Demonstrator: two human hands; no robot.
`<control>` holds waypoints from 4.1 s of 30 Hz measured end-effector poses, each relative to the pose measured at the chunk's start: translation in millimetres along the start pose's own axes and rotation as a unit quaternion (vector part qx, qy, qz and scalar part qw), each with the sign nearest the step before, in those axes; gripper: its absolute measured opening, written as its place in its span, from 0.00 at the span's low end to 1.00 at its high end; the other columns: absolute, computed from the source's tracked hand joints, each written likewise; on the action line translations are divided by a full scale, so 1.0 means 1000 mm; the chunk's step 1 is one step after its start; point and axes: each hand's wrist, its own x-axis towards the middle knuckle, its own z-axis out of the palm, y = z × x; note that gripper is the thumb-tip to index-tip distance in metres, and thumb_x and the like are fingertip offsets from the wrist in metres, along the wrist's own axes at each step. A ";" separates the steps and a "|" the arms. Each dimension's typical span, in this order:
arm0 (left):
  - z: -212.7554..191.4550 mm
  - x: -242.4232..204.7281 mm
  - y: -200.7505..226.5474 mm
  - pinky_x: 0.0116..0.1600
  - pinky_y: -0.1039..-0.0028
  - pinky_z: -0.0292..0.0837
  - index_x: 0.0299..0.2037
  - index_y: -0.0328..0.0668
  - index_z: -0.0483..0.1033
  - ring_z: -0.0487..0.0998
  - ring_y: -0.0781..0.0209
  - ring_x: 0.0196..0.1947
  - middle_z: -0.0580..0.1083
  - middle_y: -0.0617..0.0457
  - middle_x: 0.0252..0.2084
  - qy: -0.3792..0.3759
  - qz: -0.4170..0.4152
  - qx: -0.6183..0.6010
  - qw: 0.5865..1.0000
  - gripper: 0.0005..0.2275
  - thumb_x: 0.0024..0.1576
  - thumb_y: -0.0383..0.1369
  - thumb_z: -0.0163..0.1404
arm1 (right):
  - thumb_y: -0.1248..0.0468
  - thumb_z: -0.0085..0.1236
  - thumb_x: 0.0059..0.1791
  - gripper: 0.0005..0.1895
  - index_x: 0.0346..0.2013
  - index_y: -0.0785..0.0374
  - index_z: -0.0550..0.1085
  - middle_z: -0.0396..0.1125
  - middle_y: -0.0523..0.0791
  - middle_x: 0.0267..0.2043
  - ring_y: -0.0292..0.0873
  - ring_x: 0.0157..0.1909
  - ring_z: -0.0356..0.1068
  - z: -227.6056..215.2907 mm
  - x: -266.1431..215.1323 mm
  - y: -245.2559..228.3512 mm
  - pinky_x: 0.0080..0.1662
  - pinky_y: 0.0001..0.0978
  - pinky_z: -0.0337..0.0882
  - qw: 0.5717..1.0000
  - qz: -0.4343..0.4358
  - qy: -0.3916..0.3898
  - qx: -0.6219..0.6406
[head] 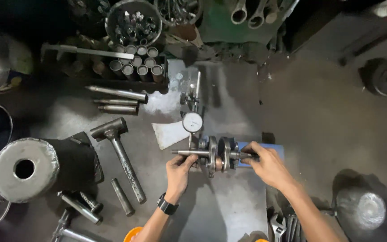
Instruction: The person assembles a mechanical component by placing a cylindrical metal part onto a shaft with multiple circular discs. They repeatedly lift the assembly to a metal bowl on the floor and return it to the workbench, where they use a dial indicator to measure the part. The person also handles a hammer and a red basket of small metal pieces during the process.
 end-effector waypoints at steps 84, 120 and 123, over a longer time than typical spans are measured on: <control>0.021 -0.016 -0.012 0.63 0.68 0.65 0.58 0.27 0.70 0.72 0.60 0.56 0.74 0.47 0.56 -0.125 0.007 0.013 0.992 0.25 0.61 0.44 0.54 | 0.57 0.66 0.44 0.18 0.39 0.69 0.83 0.76 0.49 0.34 0.42 0.37 0.74 0.039 0.026 0.096 0.42 0.37 0.74 0.935 0.133 -0.033 0.328; 0.023 -0.019 -0.001 0.64 0.66 0.64 0.63 0.33 0.67 0.70 0.58 0.59 0.71 0.45 0.61 -0.119 -0.016 0.007 0.993 0.29 0.58 0.48 0.54 | 0.41 0.60 0.47 0.30 0.40 0.68 0.84 0.79 0.51 0.40 0.42 0.52 0.72 0.055 0.032 0.122 0.62 0.43 0.61 0.948 0.241 0.025 0.205; 0.022 -0.017 -0.006 0.66 0.66 0.62 0.62 0.31 0.67 0.69 0.57 0.61 0.72 0.44 0.61 -0.115 -0.010 0.009 0.993 0.30 0.58 0.48 0.55 | 0.40 0.57 0.47 0.33 0.37 0.71 0.84 0.80 0.56 0.33 0.50 0.43 0.78 0.056 0.032 0.120 0.65 0.43 0.62 0.940 0.231 -0.008 0.249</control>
